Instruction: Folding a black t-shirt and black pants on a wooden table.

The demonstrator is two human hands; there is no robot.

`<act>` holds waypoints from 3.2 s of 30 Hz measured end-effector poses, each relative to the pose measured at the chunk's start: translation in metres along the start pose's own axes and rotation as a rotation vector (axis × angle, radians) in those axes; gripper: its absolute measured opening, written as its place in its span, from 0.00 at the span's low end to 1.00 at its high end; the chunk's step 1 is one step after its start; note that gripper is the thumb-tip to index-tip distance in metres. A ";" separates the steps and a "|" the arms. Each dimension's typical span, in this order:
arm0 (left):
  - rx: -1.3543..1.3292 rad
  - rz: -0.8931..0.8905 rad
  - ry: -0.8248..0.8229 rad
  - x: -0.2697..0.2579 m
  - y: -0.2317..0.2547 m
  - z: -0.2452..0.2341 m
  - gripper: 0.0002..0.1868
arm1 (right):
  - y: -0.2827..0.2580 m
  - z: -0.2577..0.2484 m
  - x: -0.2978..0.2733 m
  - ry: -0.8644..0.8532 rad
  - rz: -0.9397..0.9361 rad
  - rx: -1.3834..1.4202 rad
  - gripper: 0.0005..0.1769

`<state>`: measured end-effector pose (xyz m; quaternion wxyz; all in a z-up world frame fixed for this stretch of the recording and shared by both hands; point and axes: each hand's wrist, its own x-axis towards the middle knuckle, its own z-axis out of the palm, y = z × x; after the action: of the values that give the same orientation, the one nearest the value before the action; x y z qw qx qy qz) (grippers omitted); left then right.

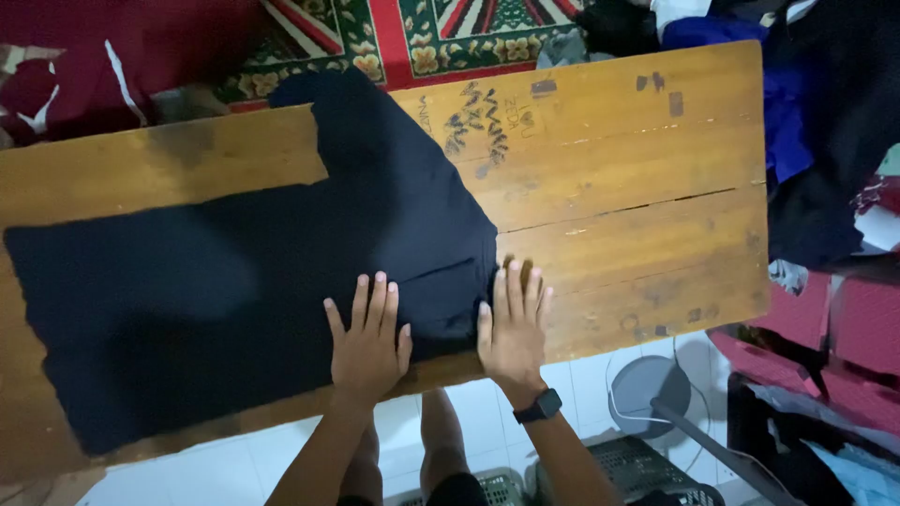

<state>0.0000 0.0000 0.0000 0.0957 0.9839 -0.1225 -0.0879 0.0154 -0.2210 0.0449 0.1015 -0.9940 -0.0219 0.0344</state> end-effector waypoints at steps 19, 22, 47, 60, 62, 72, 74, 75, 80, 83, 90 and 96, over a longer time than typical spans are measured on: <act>-0.138 -0.051 -0.017 -0.003 -0.003 -0.014 0.37 | -0.056 0.050 0.025 0.016 -0.152 -0.015 0.36; -0.160 -0.031 -0.071 -0.009 -0.011 -0.001 0.36 | -0.064 0.064 0.022 0.030 -0.322 0.080 0.32; -0.104 -0.429 0.274 -0.156 -0.348 -0.032 0.27 | -0.067 0.053 0.045 0.177 -0.306 0.014 0.26; 0.175 -0.310 0.223 0.035 -0.389 -0.057 0.37 | -0.034 0.082 0.252 0.120 -0.072 0.097 0.26; 0.178 -0.350 0.058 0.037 -0.387 -0.079 0.28 | -0.020 0.091 0.257 0.094 -0.068 0.125 0.21; -0.226 -0.325 0.238 -0.021 -0.408 -0.103 0.08 | 0.034 0.067 0.223 0.081 0.260 1.112 0.10; -0.102 -0.384 0.265 -0.031 -0.379 -0.137 0.09 | 0.037 0.042 0.199 0.075 0.218 1.217 0.11; 0.020 -0.442 0.290 -0.036 -0.364 -0.153 0.09 | 0.039 0.029 0.187 0.067 0.176 1.319 0.13; -0.329 -0.502 0.355 -0.108 -0.339 -0.153 0.06 | 0.066 0.015 0.098 0.170 0.186 1.318 0.17; -0.543 -0.605 0.480 -0.151 -0.317 -0.123 0.10 | 0.071 0.013 0.031 0.253 0.276 1.156 0.18; -1.063 -0.773 0.666 -0.206 -0.286 -0.035 0.16 | 0.027 0.045 -0.063 0.226 0.346 1.151 0.19; -0.970 -0.860 0.702 -0.200 -0.280 -0.035 0.14 | 0.006 0.034 -0.067 0.130 0.401 0.858 0.29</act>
<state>-0.1218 0.3235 0.0047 0.5110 0.7623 0.3644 0.1581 -0.0533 -0.2230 0.0150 0.4952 -0.8471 0.1928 -0.0031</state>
